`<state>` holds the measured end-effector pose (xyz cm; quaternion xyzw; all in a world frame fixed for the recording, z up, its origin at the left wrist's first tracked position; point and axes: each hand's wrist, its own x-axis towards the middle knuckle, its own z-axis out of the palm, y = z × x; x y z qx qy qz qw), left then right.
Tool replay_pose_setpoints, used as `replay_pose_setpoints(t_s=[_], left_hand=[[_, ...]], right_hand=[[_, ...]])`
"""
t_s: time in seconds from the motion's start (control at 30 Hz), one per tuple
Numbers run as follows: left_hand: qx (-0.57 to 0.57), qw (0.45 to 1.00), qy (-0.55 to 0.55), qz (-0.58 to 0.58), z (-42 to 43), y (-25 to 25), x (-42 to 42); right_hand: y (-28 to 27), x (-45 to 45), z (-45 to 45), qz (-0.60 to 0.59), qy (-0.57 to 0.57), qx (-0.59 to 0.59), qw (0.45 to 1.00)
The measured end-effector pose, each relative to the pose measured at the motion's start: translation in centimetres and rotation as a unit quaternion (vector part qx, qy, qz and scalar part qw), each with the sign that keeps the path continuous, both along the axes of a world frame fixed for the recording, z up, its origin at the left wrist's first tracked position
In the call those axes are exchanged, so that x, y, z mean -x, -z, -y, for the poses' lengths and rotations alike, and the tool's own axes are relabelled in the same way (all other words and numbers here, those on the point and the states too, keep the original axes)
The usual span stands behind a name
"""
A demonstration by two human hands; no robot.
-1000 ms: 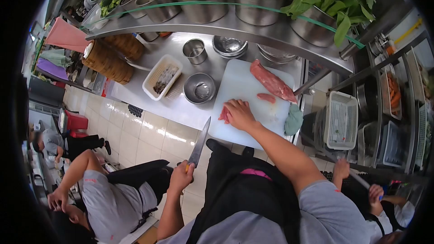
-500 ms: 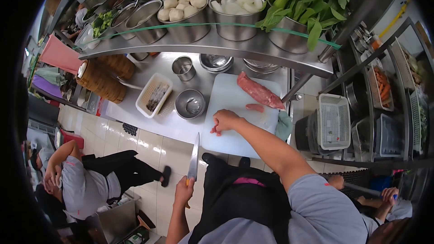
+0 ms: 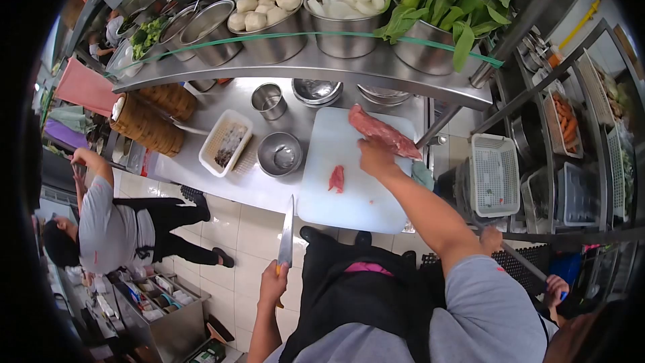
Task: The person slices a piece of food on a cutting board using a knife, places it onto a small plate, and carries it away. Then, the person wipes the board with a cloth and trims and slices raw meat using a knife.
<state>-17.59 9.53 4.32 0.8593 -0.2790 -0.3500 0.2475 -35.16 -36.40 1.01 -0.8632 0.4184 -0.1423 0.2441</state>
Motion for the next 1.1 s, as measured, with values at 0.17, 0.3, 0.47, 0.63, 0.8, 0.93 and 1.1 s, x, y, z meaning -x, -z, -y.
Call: replay_pose_setpoints(t_s=[0.17, 0.3, 0.47, 0.63, 0.8, 0.93, 1.1], left_hand=[[-0.014, 1.000, 0.019, -0.019, 1.5, -0.9, 0.4], [0.009, 0.998, 0.058, 0.023, 2.4, -0.2, 1.3], [-0.010, 0.999, 0.043, -0.017, 2.8, 1.3, 1.0], [-0.010, 0.999, 0.048, -0.019, 3.0, 1.5, 0.4], [-0.001, 0.998, 0.067, 0.022, 3.2, 1.1, 0.6], [0.006, 0.998, 0.057, 0.016, 3.4, 0.9, 0.9], [0.011, 0.999, 0.045, -0.012, 3.6, 0.6, 1.1]], right_hand=[[0.8, 2.9, 0.8, -0.106, -0.057, 0.094, 0.988], [-1.9, 3.1, 1.0, -0.118, -0.032, 0.020, 0.992], [-2.7, 3.1, -0.1, 0.340, 0.052, -0.507, 0.790], [-2.7, 0.1, -2.9, 0.414, 0.059, -0.399, 0.816], [-1.8, -0.1, -6.4, 0.204, -0.168, 0.043, 0.963], [1.5, 2.6, -8.2, 0.129, -0.282, 0.052, 0.949], [0.5, 1.5, -8.3, 0.167, -0.195, 0.048, 0.965]])
